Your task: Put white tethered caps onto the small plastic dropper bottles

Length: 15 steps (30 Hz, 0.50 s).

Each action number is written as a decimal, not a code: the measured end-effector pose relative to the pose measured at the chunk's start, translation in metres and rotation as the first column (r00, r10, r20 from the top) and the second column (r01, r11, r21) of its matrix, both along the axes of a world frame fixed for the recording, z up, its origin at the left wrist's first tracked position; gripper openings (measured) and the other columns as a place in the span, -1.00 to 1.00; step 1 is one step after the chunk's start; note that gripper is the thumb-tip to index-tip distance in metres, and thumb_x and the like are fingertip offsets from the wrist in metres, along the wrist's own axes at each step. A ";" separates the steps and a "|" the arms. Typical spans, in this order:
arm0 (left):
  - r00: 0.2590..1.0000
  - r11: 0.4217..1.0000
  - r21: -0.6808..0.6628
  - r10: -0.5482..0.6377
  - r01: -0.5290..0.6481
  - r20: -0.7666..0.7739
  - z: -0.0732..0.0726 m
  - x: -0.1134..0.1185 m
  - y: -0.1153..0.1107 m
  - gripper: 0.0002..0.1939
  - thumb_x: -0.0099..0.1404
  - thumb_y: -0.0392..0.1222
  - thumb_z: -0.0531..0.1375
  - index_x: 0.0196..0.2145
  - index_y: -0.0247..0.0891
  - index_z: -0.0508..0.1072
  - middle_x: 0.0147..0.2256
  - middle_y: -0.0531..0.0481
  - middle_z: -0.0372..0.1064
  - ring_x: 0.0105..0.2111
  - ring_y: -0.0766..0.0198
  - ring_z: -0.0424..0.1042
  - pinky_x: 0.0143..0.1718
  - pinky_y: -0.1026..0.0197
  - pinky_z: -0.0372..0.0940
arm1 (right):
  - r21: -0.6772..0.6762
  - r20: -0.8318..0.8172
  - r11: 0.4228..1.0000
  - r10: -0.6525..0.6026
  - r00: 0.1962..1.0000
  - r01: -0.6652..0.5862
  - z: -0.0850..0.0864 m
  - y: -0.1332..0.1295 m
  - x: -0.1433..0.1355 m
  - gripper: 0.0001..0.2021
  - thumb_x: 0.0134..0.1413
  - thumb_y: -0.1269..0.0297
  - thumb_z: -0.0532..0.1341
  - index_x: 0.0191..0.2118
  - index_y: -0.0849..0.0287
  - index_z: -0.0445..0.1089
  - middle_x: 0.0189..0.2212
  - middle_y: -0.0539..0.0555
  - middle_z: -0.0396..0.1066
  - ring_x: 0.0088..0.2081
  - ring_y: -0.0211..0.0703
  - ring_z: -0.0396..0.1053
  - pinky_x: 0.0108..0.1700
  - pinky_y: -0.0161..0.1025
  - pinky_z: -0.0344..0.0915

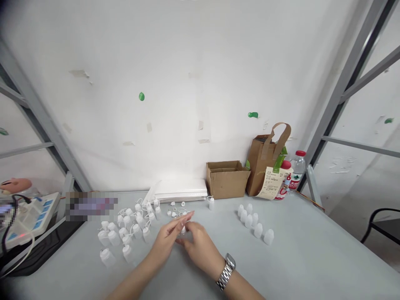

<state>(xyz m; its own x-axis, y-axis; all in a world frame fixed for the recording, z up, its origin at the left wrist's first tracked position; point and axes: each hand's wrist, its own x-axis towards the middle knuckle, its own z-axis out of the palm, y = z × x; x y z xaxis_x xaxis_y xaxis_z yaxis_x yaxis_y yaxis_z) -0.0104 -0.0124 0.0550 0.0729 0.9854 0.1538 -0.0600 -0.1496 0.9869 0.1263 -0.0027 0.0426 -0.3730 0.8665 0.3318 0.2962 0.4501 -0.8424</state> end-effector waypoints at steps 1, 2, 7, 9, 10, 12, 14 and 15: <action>0.998 0.998 0.044 0.040 -0.038 -0.051 -0.001 -0.001 -0.001 -0.68 0.15 -0.06 0.15 -0.14 -0.15 0.46 -0.02 -0.06 0.35 0.07 0.07 0.19 0.13 0.05 -0.05 | 0.075 0.005 0.994 -0.076 0.997 0.076 0.000 0.005 0.004 -0.86 0.00 0.21 0.19 -0.31 0.14 0.37 -0.35 0.07 0.34 -0.28 -0.08 0.30 -0.21 -0.19 0.24; 0.990 0.993 0.083 0.097 -0.089 -0.100 -0.001 -0.002 -0.001 -0.67 0.15 -0.07 0.15 -0.11 -0.12 0.44 0.01 -0.04 0.32 0.09 0.09 0.15 0.14 0.06 -0.07 | 0.141 0.006 0.974 -0.179 0.984 0.177 0.001 0.012 0.010 -0.84 0.00 0.18 0.18 -0.35 0.14 0.38 -0.35 0.09 0.31 -0.29 -0.08 0.29 -0.22 -0.18 0.24; 0.874 0.944 0.180 0.325 -0.277 -0.362 -0.010 -0.011 0.005 -0.69 0.21 -0.07 0.06 -0.12 -0.12 0.41 -0.11 -0.07 0.32 -0.07 0.10 0.27 0.01 0.05 0.10 | 0.271 0.284 0.776 -0.629 0.723 0.569 -0.002 0.052 0.052 -0.75 0.05 0.10 0.11 -0.38 0.21 0.34 -0.45 0.10 0.28 -0.41 -0.10 0.26 -0.35 -0.22 0.20; 0.826 0.936 0.201 0.349 -0.289 -0.443 -0.015 -0.013 0.008 -0.71 0.20 -0.08 0.04 -0.15 -0.14 0.41 -0.19 -0.07 0.31 -0.17 0.12 0.32 -0.10 0.07 0.18 | 0.259 0.359 0.770 -0.637 0.682 0.583 -0.006 0.062 0.063 -0.78 0.06 0.17 0.11 -0.43 0.23 0.33 -0.47 0.12 0.31 -0.45 -0.11 0.27 -0.41 -0.24 0.16; 0.802 0.935 0.209 0.352 -0.285 -0.482 -0.018 -0.013 0.009 -0.71 0.20 -0.10 0.03 -0.16 -0.15 0.41 -0.22 -0.07 0.30 -0.21 0.14 0.33 -0.14 0.07 0.21 | 0.250 0.387 0.773 -0.631 0.672 0.583 -0.009 0.065 0.065 -0.80 0.05 0.21 0.12 -0.45 0.23 0.32 -0.47 0.14 0.33 -0.47 -0.10 0.28 -0.44 -0.25 0.14; 0.756 0.935 0.224 0.353 -0.274 -0.551 -0.021 -0.013 0.010 -0.71 0.21 -0.13 0.01 -0.16 -0.17 0.40 -0.26 -0.06 0.28 -0.25 0.15 0.33 -0.18 0.08 0.22 | 0.237 0.424 0.782 -0.617 0.663 0.577 -0.015 0.068 0.065 -0.85 0.03 0.27 0.14 -0.45 0.24 0.33 -0.46 0.17 0.37 -0.48 -0.09 0.32 -0.46 -0.26 0.11; 0.717 0.936 0.231 0.352 -0.266 -0.601 -0.023 -0.013 0.010 -0.72 0.20 -0.15 0.00 -0.17 -0.19 0.39 -0.26 -0.06 0.27 -0.25 0.15 0.33 -0.20 0.08 0.22 | 0.228 0.453 0.785 -0.609 0.651 0.576 -0.020 0.069 0.061 -0.88 0.03 0.30 0.15 -0.42 0.25 0.34 -0.42 0.20 0.40 -0.45 -0.07 0.36 -0.45 -0.27 0.11; 0.699 0.937 0.229 0.348 -0.263 -0.624 -0.023 -0.013 0.010 -0.73 0.20 -0.16 0.00 -0.18 -0.19 0.39 -0.27 -0.06 0.27 -0.25 0.15 0.33 -0.20 0.08 0.22 | 0.224 0.463 0.787 -0.605 0.648 0.575 -0.021 0.069 0.060 -0.89 0.03 0.31 0.15 -0.40 0.25 0.35 -0.40 0.21 0.42 -0.43 -0.06 0.38 -0.45 -0.27 0.11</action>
